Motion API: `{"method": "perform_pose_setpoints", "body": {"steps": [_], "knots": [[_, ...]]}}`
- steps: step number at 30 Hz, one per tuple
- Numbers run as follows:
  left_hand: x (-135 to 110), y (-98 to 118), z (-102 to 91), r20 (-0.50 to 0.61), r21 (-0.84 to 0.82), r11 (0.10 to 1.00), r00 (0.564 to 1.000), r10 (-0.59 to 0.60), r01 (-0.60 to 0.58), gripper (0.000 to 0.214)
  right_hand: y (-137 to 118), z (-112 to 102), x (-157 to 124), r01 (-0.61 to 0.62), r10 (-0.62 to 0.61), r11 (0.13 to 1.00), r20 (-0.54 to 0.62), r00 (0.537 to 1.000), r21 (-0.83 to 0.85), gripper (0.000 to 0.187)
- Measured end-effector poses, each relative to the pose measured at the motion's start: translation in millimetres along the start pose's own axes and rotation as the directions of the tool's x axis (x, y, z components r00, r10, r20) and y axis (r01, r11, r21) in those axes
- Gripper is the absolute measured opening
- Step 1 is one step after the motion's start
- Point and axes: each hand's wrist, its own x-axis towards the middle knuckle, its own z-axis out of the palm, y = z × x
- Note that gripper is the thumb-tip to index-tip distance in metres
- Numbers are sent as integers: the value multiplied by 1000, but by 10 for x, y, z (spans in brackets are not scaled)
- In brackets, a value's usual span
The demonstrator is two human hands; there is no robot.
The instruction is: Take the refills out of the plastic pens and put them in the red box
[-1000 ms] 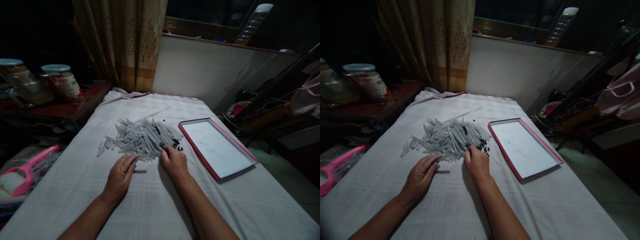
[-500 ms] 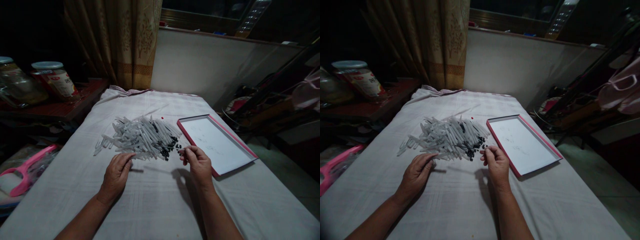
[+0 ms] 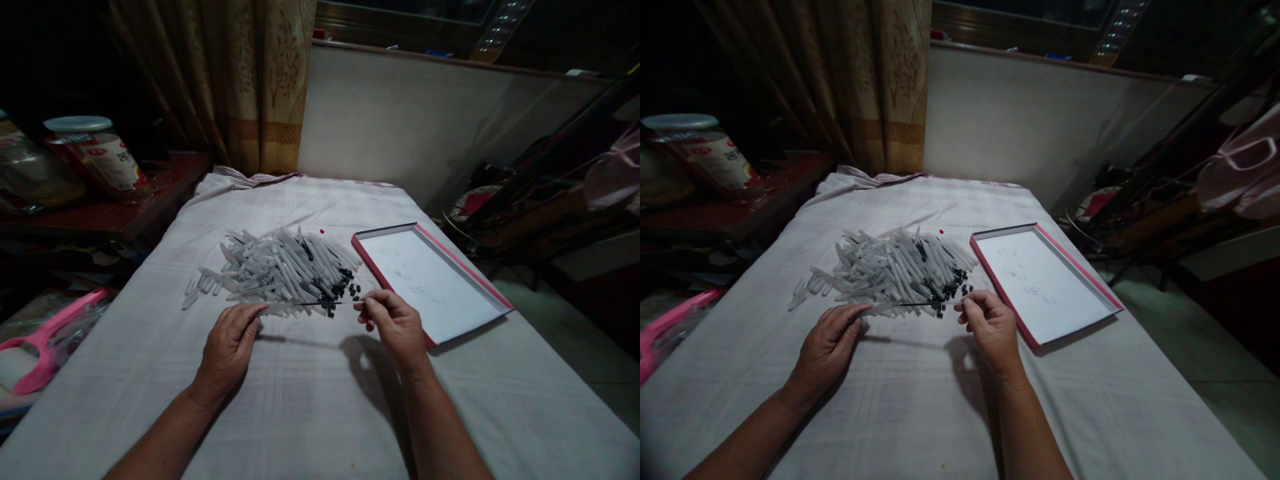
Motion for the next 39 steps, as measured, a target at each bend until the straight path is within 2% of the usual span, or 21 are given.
{"method": "perform_pose_setpoints", "body": {"steps": [6,10,15,18,20,24,26,28,30,32,35,37,39], "knots": [[-1,23,-17,21,99,985,990,139,-141,28,-11,16,-11,2,-1,1000,55,999,-29,20],[-23,62,-8,72,138,968,977,202,-210,28,40,95,-61,46,-36,997,160,987,-62,17],[-44,145,7,110,83,971,971,214,-223,25,163,153,-92,81,-38,990,330,943,-118,30],[-44,157,10,67,46,984,983,172,-175,23,236,89,-41,120,-50,962,274,960,-246,32],[-47,143,11,39,7,993,992,121,-121,22,281,45,-7,182,-80,900,260,962,-396,27],[-56,123,9,44,-66,998,999,-4,7,22,328,64,-13,313,-65,680,370,927,-664,19],[-49,134,5,49,-79,997,999,4,0,21,322,118,-42,346,-42,568,394,918,-746,18],[-34,153,0,59,-86,995,997,58,-53,21,307,168,-67,357,-35,506,395,918,-785,15],[-19,166,-4,72,-87,991,992,104,-97,22,294,193,-82,358,-56,549,394,917,-755,12],[-9,168,-5,76,-77,989,989,128,-122,24,289,197,-92,329,-78,684,383,920,-651,10],[-8,156,-5,67,-56,986,985,160,-156,26,288,195,-107,222,-68,878,349,935,-424,10],[-11,152,-6,62,-49,984,982,176,-173,27,283,209,-121,170,-70,939,316,946,-299,17],[-13,158,-10,61,-46,982,981,185,-182,27,272,238,-141,167,-102,965,297,950,-203,23]]}}
